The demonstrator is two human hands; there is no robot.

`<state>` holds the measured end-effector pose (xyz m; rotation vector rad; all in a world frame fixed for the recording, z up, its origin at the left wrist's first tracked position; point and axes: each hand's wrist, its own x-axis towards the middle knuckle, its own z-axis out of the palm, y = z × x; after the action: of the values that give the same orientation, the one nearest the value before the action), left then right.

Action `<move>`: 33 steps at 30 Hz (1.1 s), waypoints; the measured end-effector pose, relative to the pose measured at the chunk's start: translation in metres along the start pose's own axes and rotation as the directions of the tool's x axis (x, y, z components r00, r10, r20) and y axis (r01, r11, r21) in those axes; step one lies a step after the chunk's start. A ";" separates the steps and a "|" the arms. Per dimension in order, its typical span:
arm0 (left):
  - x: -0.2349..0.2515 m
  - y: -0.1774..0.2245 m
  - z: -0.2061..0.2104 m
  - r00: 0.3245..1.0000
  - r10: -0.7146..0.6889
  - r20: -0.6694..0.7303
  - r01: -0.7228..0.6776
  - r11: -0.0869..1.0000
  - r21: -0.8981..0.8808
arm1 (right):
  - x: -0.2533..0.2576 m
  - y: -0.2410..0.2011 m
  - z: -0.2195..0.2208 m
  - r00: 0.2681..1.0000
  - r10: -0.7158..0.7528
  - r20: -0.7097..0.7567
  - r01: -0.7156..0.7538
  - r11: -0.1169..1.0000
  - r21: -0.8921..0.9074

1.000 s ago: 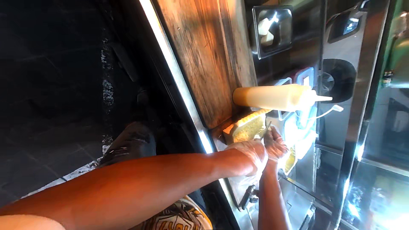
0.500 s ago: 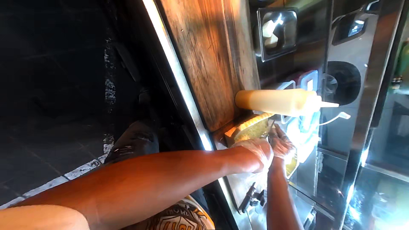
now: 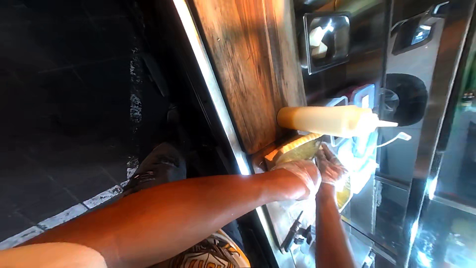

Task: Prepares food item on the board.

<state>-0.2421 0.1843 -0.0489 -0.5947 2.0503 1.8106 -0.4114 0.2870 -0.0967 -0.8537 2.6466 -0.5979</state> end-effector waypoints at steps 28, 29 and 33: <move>-0.029 0.032 0.044 0.910 -0.352 -0.220 0.384 0.915 0.124 | -0.052 0.005 -0.012 0.899 0.215 0.382 -0.356 -0.151 0.922; -0.031 0.031 0.042 0.912 -0.343 -0.226 0.375 0.919 0.118 | -0.053 0.009 -0.011 0.873 0.200 0.444 -0.374 -0.308 0.875; -0.041 0.020 0.027 0.914 -0.336 -0.228 0.357 0.932 0.056 | -0.057 0.011 -0.013 0.866 0.156 0.476 -0.338 -0.520 0.785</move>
<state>-0.2179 0.2168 -0.0139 -1.0917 1.9927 1.4862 -0.3769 0.3335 -0.0820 0.5029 0.8556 -2.0408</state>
